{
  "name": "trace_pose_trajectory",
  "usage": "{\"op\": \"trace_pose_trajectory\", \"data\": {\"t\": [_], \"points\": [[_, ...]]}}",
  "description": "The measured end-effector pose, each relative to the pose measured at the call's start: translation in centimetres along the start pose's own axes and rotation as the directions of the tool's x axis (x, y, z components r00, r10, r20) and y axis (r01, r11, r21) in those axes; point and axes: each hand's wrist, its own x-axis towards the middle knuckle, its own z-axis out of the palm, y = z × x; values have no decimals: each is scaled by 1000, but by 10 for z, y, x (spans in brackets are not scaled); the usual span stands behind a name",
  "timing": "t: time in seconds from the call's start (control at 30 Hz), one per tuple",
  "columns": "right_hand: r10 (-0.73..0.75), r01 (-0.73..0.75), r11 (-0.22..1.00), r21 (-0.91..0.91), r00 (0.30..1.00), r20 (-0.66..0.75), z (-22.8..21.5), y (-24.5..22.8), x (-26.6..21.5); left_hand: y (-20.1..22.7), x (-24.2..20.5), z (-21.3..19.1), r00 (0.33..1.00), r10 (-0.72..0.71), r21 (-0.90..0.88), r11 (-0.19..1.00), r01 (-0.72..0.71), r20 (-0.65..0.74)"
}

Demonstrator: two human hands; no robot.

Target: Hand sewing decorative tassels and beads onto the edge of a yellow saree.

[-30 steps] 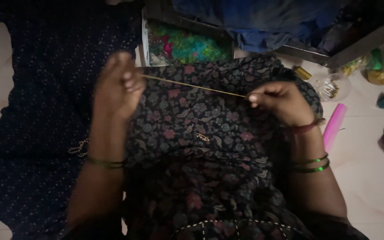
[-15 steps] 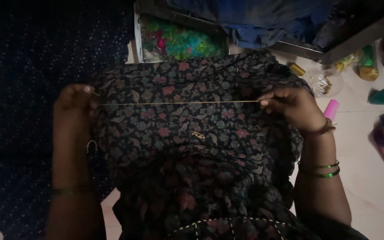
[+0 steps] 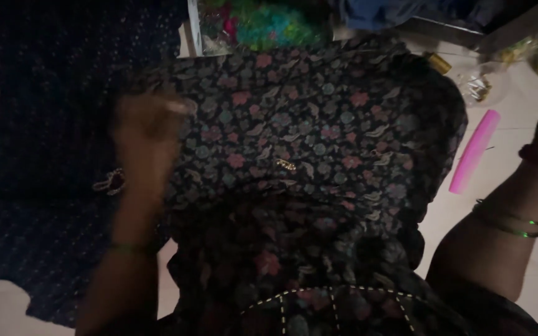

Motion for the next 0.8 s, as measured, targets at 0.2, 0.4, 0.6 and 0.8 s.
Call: {"op": "trace_pose_trajectory", "data": {"t": [0.2,0.4,0.6,0.8], "points": [[141,-172,926,-336,983,-114,75,-82,-6,44,-18,103,816,4,162,980,-119,578],[-72,86,942,-325,996,56,93,-91,-10,16,-23,126,708,32,283,903,-322,705],[117,-119,993,-18,990,-82,122,-150,3,28,-15,87,789,78,91,982,-168,610],[-26,26,1000,-2,998,59,125,-103,-13,17,-8,90,756,-121,-189,932,310,643]]}}
